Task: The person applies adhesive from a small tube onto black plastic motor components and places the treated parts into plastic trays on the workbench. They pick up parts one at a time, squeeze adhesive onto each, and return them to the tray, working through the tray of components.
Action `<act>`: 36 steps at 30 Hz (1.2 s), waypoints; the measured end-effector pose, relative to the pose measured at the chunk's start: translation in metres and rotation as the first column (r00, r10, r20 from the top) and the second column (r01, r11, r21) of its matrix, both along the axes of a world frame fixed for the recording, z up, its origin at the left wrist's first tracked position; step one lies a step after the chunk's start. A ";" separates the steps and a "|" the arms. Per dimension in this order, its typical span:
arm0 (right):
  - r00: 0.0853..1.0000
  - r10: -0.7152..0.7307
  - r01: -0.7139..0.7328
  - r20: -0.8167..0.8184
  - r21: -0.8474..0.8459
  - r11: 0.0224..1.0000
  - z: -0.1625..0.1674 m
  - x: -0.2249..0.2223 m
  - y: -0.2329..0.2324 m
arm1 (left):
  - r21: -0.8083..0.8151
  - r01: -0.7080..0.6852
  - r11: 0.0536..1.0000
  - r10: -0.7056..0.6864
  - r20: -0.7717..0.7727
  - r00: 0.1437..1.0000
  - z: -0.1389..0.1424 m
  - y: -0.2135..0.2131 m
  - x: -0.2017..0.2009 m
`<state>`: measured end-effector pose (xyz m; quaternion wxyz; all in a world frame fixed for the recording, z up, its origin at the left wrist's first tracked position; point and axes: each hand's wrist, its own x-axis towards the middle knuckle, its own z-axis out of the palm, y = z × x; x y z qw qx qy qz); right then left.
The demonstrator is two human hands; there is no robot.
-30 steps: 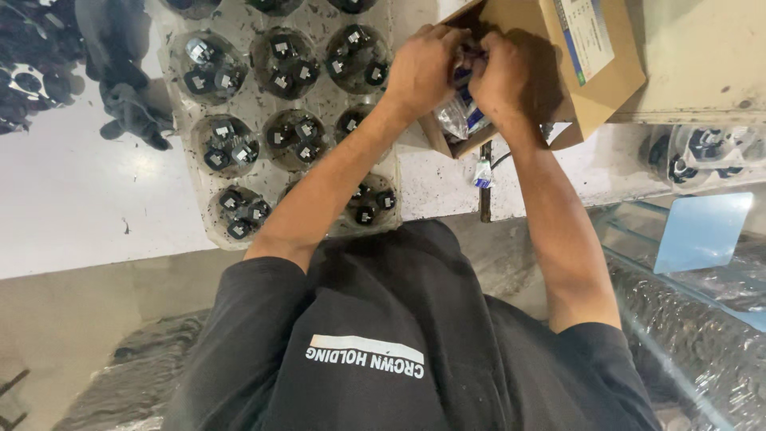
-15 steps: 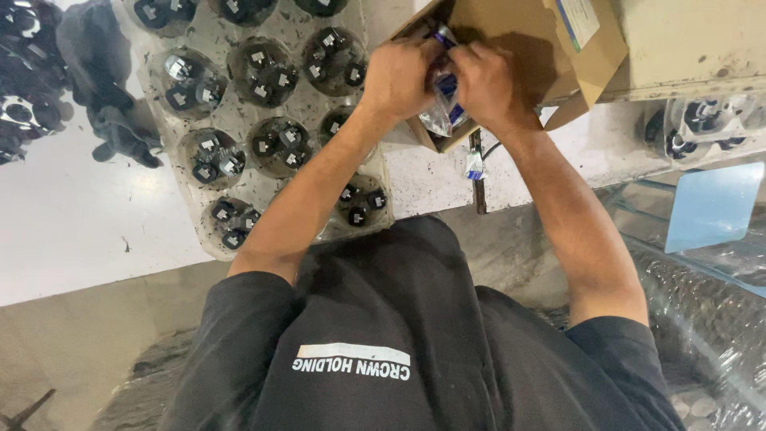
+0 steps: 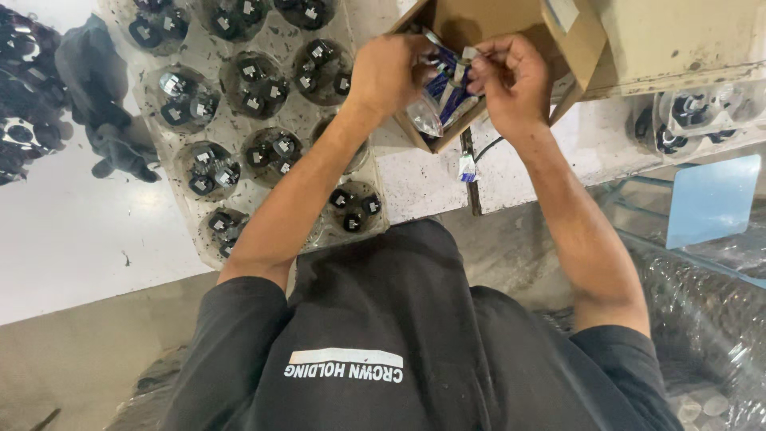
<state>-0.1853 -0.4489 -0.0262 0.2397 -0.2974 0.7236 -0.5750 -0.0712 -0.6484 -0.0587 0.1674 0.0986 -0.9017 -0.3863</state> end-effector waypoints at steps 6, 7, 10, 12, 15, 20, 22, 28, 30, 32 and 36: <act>0.824 -0.004 0.016 0.567 -0.017 1.000 0.006 0.051 0.031 | -0.063 -0.030 0.998 0.017 -0.190 0.982 0.028 0.007 0.040; 0.799 -0.033 0.032 0.600 0.012 0.999 0.001 0.062 0.034 | -0.007 0.001 1.000 -0.002 -0.130 0.991 0.031 0.010 0.058; 0.806 -0.040 0.007 0.590 0.058 0.998 -0.016 0.098 0.041 | 0.148 0.146 0.978 -0.128 -0.128 0.983 0.040 0.027 0.105; 0.803 -0.023 -0.022 0.595 0.068 0.997 -0.027 0.125 0.047 | 0.264 0.206 0.942 -0.173 -0.142 0.975 0.040 0.046 0.129; 0.752 -0.018 -0.021 0.659 0.051 0.998 -0.040 0.157 0.055 | 0.313 0.102 0.944 -0.078 -0.090 0.993 0.033 0.075 0.148; 0.868 -0.086 0.022 0.489 0.134 0.991 -0.048 0.190 0.067 | 0.293 0.094 0.952 -0.089 -0.028 0.996 0.023 0.086 0.164; 0.862 -0.120 0.031 0.492 0.186 0.982 -0.046 0.198 0.071 | 0.240 0.094 0.966 -0.097 0.000 0.995 0.023 0.089 0.174; 0.869 -0.096 -0.009 0.486 0.208 0.978 -0.035 0.210 0.071 | 0.227 -0.065 0.972 0.076 -0.039 0.996 0.021 0.078 0.202; 0.885 -0.078 -0.020 0.458 0.206 0.978 -0.033 0.212 0.067 | 0.319 -0.207 0.925 0.234 -0.049 0.971 0.018 0.058 0.219; 0.893 -0.079 -0.021 0.443 0.218 0.976 -0.032 0.216 0.060 | 0.340 -0.311 0.887 0.363 -0.100 0.927 0.017 0.036 0.243; 0.912 -0.009 -0.090 0.409 0.222 0.971 -0.026 0.227 0.039 | 0.379 -0.411 0.829 0.490 -0.140 0.860 0.021 0.028 0.285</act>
